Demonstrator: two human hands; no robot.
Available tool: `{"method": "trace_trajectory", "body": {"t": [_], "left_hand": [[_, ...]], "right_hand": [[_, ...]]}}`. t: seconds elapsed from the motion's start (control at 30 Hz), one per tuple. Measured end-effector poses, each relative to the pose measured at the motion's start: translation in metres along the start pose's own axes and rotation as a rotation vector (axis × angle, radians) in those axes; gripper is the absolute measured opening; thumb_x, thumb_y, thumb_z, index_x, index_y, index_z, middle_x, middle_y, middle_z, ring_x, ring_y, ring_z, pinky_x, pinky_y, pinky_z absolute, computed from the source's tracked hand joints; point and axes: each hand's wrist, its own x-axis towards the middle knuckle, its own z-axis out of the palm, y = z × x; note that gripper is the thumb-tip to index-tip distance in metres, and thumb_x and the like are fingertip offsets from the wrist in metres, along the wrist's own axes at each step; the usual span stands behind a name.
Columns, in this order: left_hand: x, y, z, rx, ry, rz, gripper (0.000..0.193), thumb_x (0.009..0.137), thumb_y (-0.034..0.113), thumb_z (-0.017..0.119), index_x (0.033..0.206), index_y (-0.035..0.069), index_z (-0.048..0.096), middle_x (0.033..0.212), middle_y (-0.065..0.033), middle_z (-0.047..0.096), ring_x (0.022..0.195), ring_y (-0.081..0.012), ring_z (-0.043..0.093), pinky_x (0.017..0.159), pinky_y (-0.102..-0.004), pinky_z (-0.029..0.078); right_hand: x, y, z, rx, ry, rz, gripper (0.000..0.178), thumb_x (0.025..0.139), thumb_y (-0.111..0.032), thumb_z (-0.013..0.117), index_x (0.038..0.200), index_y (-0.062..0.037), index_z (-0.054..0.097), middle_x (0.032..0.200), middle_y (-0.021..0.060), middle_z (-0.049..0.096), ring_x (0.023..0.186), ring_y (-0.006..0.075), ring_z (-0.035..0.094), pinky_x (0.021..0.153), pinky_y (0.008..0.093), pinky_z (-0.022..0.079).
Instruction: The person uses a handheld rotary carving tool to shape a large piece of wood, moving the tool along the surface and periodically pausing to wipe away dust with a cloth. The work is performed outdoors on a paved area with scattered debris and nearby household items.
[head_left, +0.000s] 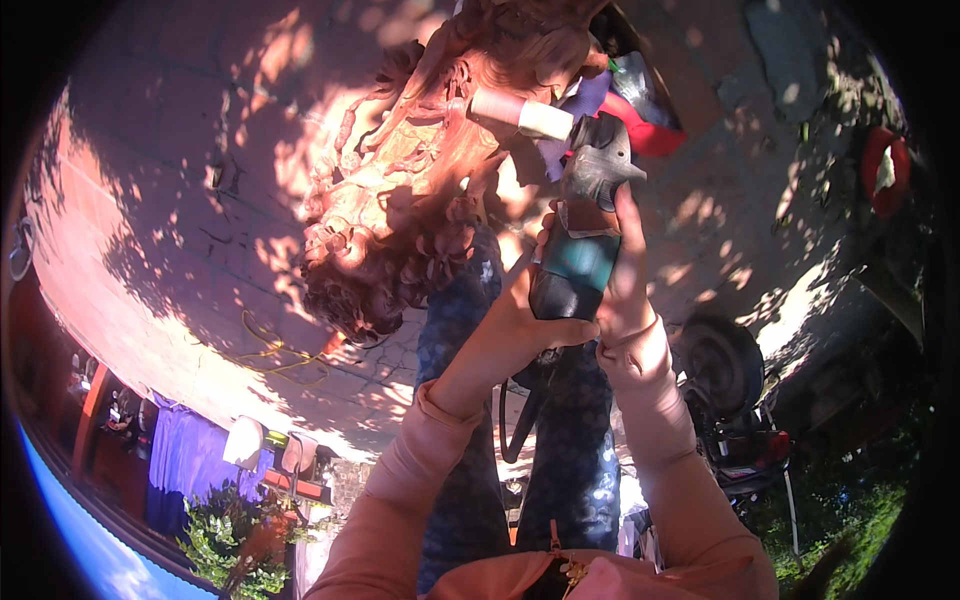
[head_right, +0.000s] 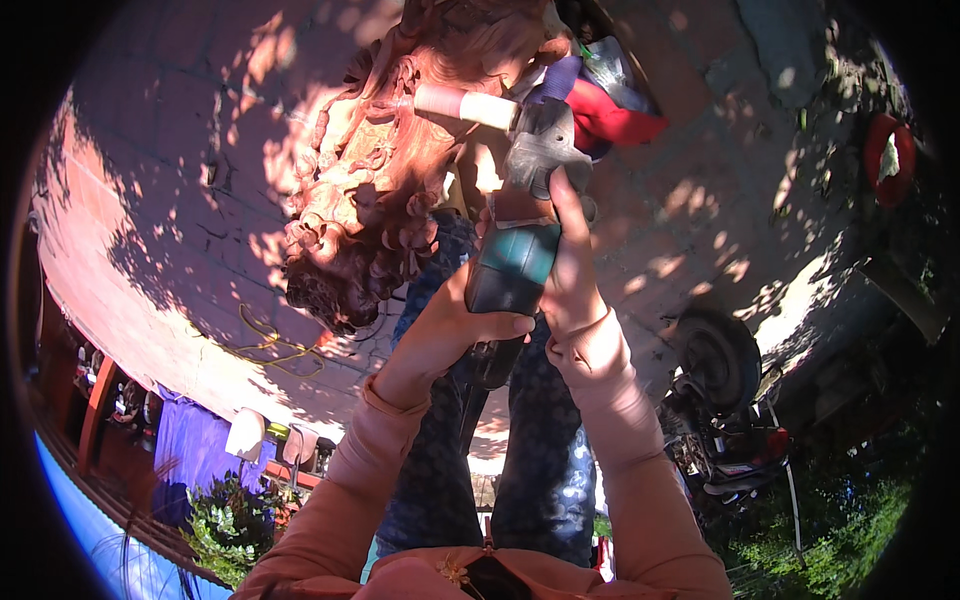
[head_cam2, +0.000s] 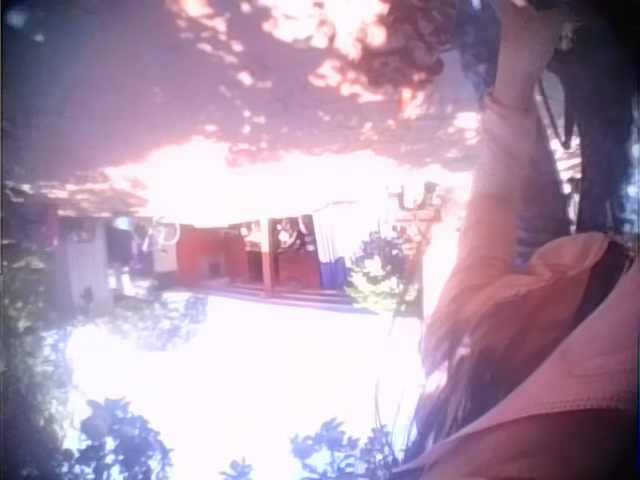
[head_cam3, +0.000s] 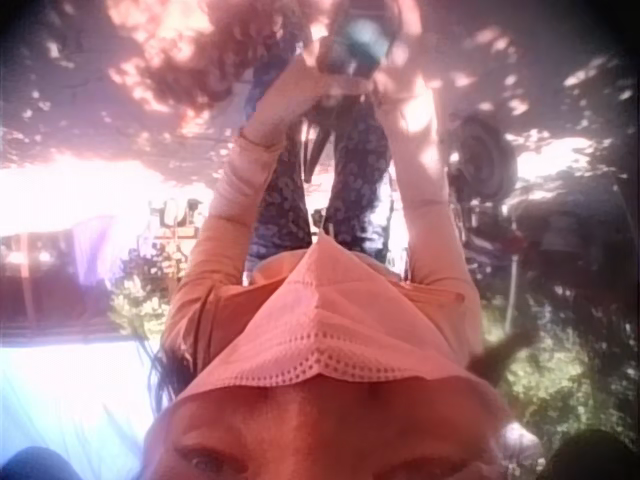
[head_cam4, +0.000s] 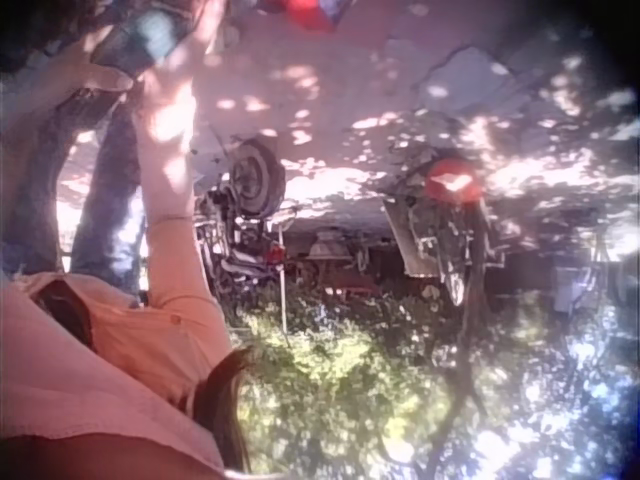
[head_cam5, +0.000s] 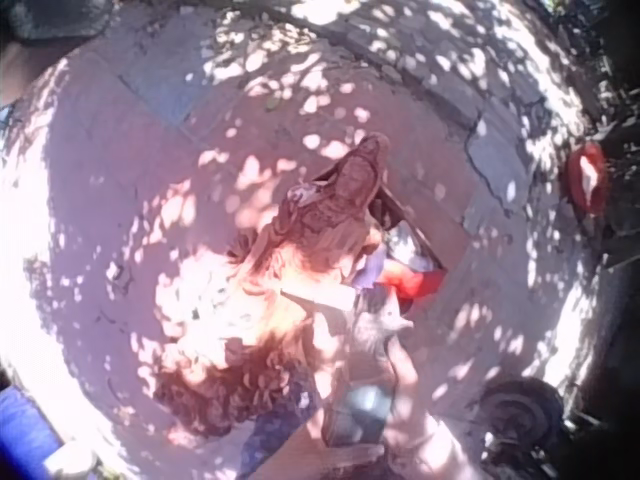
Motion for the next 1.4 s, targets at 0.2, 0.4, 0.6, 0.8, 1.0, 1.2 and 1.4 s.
{"method": "trace_trajectory", "body": {"t": [0.2, 0.4, 0.6, 0.8, 1.0, 1.2, 1.4], "left_hand": [[-0.008, 0.008, -0.005, 0.009, -0.043, -0.055, 0.064, 0.072, 0.005, 0.077, 0.127, -0.001, 0.044, 0.101, -0.0055, 0.060, 0.087, -0.0137, 0.061, 0.078, -0.0291, 0.051], [-0.017, -0.011, 0.002, 0.063, 0.006, -0.074, 0.067, 0.071, 0.003, 0.077, 0.129, 0.000, 0.043, 0.103, -0.0051, 0.060, 0.089, -0.0146, 0.062, 0.080, -0.0301, 0.051], [-0.010, 0.015, -0.008, 0.005, -0.043, -0.059, 0.062, 0.072, 0.004, 0.075, 0.126, 0.000, 0.045, 0.098, -0.0065, 0.061, 0.083, -0.0166, 0.063, 0.078, -0.0296, 0.051], [-0.004, 0.021, -0.018, 0.002, -0.100, -0.042, 0.062, 0.072, 0.007, 0.075, 0.126, -0.001, 0.045, 0.099, -0.0062, 0.060, 0.085, -0.0160, 0.062, 0.078, -0.0285, 0.050], [-0.012, -0.019, -0.011, 0.240, 0.026, -0.076, 0.072, 0.068, 0.011, 0.082, 0.127, -0.002, 0.044, 0.106, -0.0054, 0.058, 0.097, -0.0123, 0.056, 0.085, -0.0276, 0.047], [-0.011, -0.019, -0.016, 0.262, 0.040, -0.063, 0.069, 0.068, 0.010, 0.082, 0.126, -0.002, 0.045, 0.107, -0.0046, 0.057, 0.099, -0.0108, 0.055, 0.085, -0.0272, 0.046], [-0.006, 0.021, -0.013, 0.093, -0.075, -0.127, 0.065, 0.070, 0.007, 0.078, 0.126, 0.001, 0.046, 0.101, -0.0012, 0.058, 0.089, -0.0097, 0.056, 0.081, -0.0258, 0.046]], "right_hand": [[-0.007, 0.009, 0.002, 0.099, -0.003, 0.007, 0.063, 0.089, -0.059, 0.051, 0.108, 0.0001, 0.060, 0.090, 0.0134, 0.065, 0.079, 0.0233, 0.065, 0.074, 0.0357, 0.055], [-0.016, 0.019, -0.013, 0.125, 0.035, -0.041, 0.061, 0.090, -0.059, 0.050, 0.109, -0.0019, 0.058, 0.090, 0.0129, 0.065, 0.076, 0.0215, 0.065, 0.067, 0.0326, 0.055], [-0.020, 0.004, 0.042, -0.134, 0.124, -0.128, 0.061, 0.089, -0.059, 0.052, 0.104, -0.0007, 0.062, 0.090, 0.0125, 0.066, 0.079, 0.0228, 0.065, 0.072, 0.0352, 0.055], [-0.005, 0.005, 0.023, -0.052, 0.151, -0.043, 0.061, 0.089, -0.059, 0.051, 0.101, -0.0003, 0.063, 0.089, 0.0129, 0.066, 0.079, 0.0219, 0.064, 0.071, 0.0360, 0.055], [-0.009, 0.033, -0.029, 0.191, -0.059, -0.052, 0.070, 0.088, -0.064, 0.048, 0.114, -0.0001, 0.054, 0.089, 0.0144, 0.062, 0.081, 0.0246, 0.063, 0.072, 0.0374, 0.054], [-0.005, 0.034, -0.027, 0.208, -0.074, -0.018, 0.068, 0.088, -0.063, 0.049, 0.115, -0.0007, 0.054, 0.092, 0.0143, 0.062, 0.081, 0.0246, 0.063, 0.073, 0.0360, 0.055], [-0.004, 0.019, -0.002, 0.141, -0.018, -0.053, 0.067, 0.089, -0.064, 0.047, 0.110, -0.0008, 0.058, 0.090, 0.0117, 0.063, 0.083, 0.0225, 0.063, 0.076, 0.0356, 0.054]]}}
